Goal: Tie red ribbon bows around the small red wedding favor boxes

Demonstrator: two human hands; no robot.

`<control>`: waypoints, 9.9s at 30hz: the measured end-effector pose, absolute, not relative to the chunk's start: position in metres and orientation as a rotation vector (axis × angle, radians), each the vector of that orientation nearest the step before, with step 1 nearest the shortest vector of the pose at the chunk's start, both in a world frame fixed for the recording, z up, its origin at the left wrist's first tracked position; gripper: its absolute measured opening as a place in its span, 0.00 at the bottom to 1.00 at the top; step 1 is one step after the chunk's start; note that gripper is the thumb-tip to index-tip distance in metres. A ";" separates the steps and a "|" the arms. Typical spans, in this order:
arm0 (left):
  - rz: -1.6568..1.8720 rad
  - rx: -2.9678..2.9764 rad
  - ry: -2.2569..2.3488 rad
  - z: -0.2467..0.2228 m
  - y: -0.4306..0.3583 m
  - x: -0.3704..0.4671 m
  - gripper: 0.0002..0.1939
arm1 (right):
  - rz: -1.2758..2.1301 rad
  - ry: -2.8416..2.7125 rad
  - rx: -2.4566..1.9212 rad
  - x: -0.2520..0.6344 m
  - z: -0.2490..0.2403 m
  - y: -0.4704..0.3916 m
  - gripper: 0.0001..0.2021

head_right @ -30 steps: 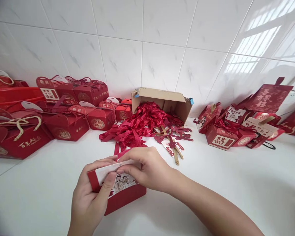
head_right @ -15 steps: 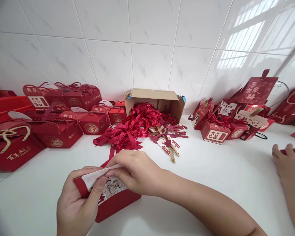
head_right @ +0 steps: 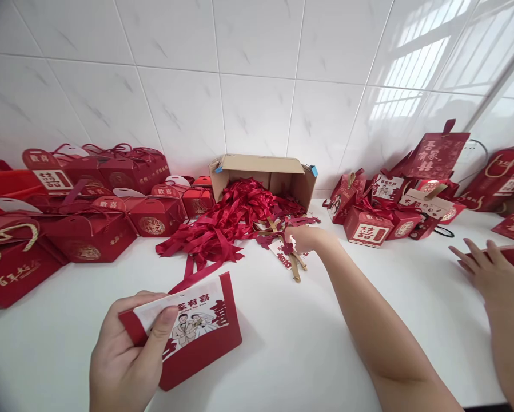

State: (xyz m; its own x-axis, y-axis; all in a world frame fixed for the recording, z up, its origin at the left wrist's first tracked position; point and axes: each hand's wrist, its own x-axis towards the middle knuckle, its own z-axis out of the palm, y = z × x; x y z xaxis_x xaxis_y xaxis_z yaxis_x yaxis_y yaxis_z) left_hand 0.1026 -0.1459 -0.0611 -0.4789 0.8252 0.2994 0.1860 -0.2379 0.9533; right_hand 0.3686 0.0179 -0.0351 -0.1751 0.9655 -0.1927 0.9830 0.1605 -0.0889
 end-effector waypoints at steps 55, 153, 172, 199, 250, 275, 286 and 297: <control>1.729 1.241 1.368 -0.073 -0.144 0.094 0.13 | -2.303 3.054 1.320 0.272 -0.012 -0.066 0.10; 1.935 1.836 1.004 -0.085 -0.149 0.103 0.13 | 0.586 3.588 0.894 0.274 0.003 -0.135 0.08; 1.649 1.357 0.906 -0.066 -0.168 0.094 0.24 | 0.775 3.555 0.878 0.275 0.005 -0.122 0.09; 1.333 1.140 1.066 -0.037 -0.102 0.083 0.24 | 0.320 3.746 0.752 0.273 0.013 -0.127 0.06; 1.439 1.541 1.016 -0.035 -0.168 0.096 0.14 | 0.556 3.626 0.677 0.284 0.011 -0.117 0.11; 1.460 1.348 1.123 -0.042 -0.162 0.095 0.07 | 0.631 3.590 0.641 0.284 0.012 -0.116 0.12; 1.510 1.425 1.063 -0.044 -0.158 0.096 0.07 | 0.668 3.613 0.602 0.285 0.010 -0.113 0.12; 1.521 1.579 0.898 -0.038 -0.170 0.091 0.10 | 0.133 3.676 0.604 0.283 0.007 -0.109 0.16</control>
